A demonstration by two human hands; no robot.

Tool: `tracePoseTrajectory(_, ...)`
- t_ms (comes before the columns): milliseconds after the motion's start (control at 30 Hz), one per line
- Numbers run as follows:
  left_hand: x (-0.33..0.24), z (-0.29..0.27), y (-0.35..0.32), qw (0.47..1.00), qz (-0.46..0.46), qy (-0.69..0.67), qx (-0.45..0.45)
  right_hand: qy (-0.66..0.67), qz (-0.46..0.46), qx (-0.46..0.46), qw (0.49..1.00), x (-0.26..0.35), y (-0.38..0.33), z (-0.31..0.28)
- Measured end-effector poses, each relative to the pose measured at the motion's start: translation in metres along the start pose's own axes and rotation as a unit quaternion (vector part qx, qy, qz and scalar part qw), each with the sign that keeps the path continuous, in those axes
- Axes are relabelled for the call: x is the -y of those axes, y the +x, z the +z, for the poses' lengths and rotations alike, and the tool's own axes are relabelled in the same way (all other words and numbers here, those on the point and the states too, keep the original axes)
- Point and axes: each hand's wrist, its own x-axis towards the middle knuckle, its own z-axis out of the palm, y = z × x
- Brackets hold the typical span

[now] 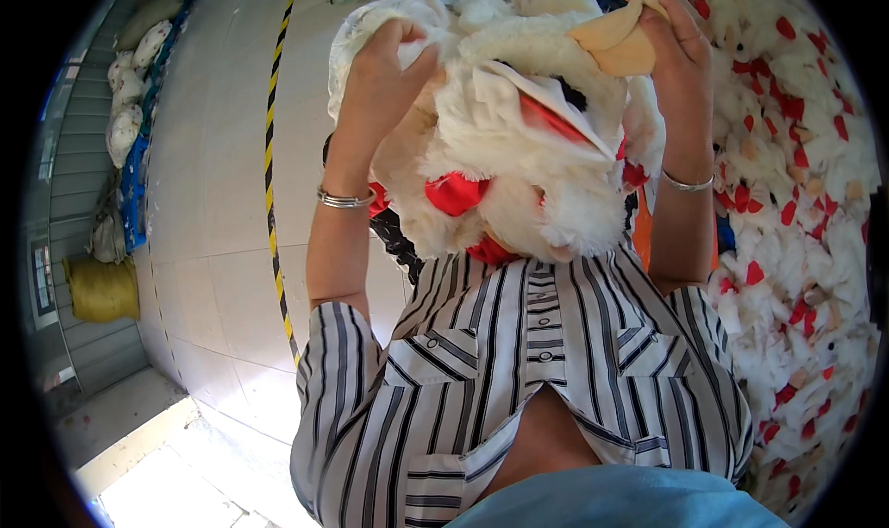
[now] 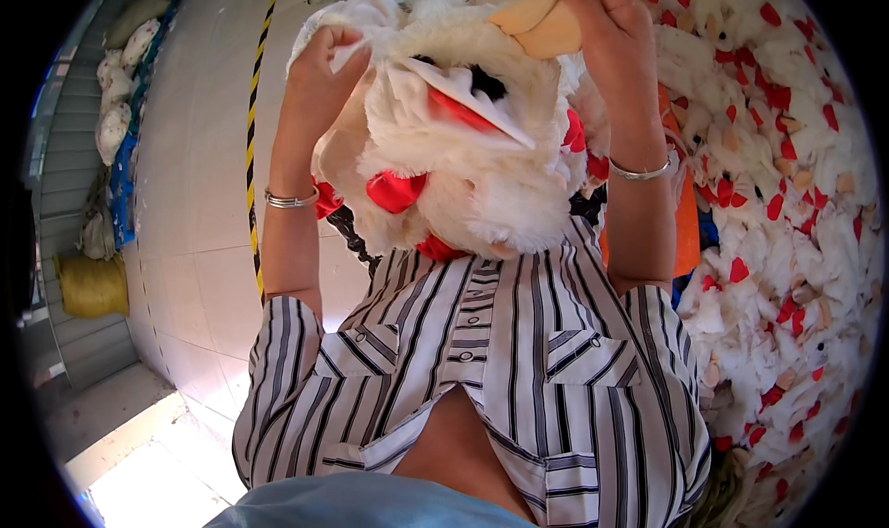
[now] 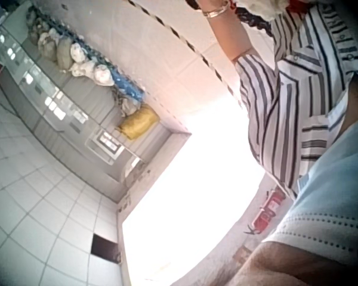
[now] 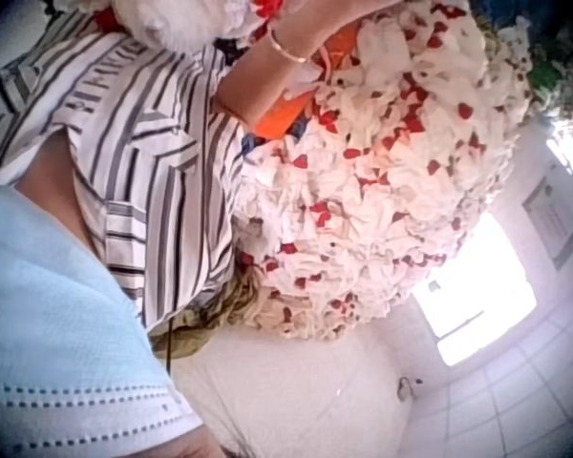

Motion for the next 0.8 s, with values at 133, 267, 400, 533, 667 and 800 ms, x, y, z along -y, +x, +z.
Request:
tracePoseTrajectory(133,-0.064,0.018,0.001,0.987,0.137,-0.085,0.004,-0.095,-0.124,0.067,0.985,0.021,0.009,-0.003)
tracePoseTrajectory(267,-0.069,0.042,-0.003,0.964,0.017,-0.142,0.225,0.036,-0.103,-0.053,0.993,0.031,0.010,0.011)
tracePoseTrajectory(400,-0.058,0.055,0.005,0.944,-0.072,-0.309,0.091,0.009,-0.091,-0.059,0.994,0.047,-0.027,0.010)
tracePoseTrajectory(533,-0.061,0.059,0.008,0.908,-0.147,-0.391,-0.013,-0.108,-0.078,0.071,0.989,0.042,-0.066,0.027)
tracePoseTrajectory(667,-0.051,0.064,0.007,0.861,-0.205,-0.463,-0.044,0.021,0.050,-0.010,0.998,0.021,-0.076,0.034)
tracePoseTrajectory(800,-0.063,0.063,0.004,0.841,-0.211,-0.489,-0.094,0.050,0.099,-0.068,0.992,0.013,-0.077,0.040)
